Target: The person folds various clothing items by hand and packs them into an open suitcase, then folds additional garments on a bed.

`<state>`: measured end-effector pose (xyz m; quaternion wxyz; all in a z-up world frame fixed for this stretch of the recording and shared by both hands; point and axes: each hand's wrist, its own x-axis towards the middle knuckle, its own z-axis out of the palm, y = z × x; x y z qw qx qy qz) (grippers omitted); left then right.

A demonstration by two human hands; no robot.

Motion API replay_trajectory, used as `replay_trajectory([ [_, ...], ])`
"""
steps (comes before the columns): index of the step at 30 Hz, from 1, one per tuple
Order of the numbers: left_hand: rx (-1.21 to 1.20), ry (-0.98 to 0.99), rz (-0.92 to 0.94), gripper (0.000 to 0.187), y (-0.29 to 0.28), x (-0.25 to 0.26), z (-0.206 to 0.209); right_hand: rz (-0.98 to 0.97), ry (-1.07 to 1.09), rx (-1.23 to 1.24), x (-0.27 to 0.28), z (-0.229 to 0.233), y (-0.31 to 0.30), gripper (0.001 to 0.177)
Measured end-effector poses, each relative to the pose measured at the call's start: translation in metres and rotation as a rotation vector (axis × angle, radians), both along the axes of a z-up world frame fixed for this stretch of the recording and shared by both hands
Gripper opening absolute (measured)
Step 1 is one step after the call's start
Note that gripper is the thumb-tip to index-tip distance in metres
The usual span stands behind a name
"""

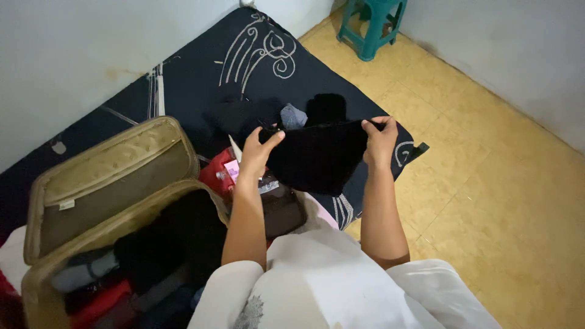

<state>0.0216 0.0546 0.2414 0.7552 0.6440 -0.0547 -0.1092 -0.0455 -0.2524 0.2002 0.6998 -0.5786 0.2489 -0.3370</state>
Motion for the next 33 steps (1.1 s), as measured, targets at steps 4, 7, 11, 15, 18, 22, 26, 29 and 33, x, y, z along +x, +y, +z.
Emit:
replay_trajectory([
  [4,0.352,-0.173,0.409,0.062,-0.035,-0.001,-0.011,-0.046,-0.058,-0.084,0.009,0.003,0.018,0.033],
  [7,0.221,-0.112,0.361,0.048,-0.062,-0.019,-0.007,0.006,-0.058,-0.142,0.008,0.012,0.051,0.031],
  [11,0.274,-0.292,0.207,0.043,-0.084,-0.039,0.008,0.230,-0.141,-0.149,-0.002,0.036,0.085,0.029],
  [15,0.056,-0.345,-0.011,0.030,-0.087,-0.048,0.004,0.443,-0.185,-0.119,-0.012,0.051,0.096,0.023],
  [18,0.063,-0.359,-0.102,0.031,-0.083,-0.047,0.001,0.534,-0.192,-0.065,-0.018,0.060,0.088,0.028],
  [22,0.037,-0.561,-0.256,0.037,-0.082,-0.046,-0.004,0.460,-0.219,-0.247,-0.020,0.064,0.085,0.043],
  [26,-0.020,-0.529,-0.213,0.036,-0.076,-0.026,-0.016,0.455,-0.260,-0.153,-0.016,0.062,0.074,0.040],
  [29,-0.019,-0.385,0.075,0.038,-0.076,-0.015,-0.021,0.489,-0.307,0.001,-0.019,0.063,0.062,0.038],
  [33,-0.132,-0.322,0.106,0.082,-0.061,-0.004,-0.018,0.562,-0.411,0.097,-0.030,0.065,0.042,0.037],
])
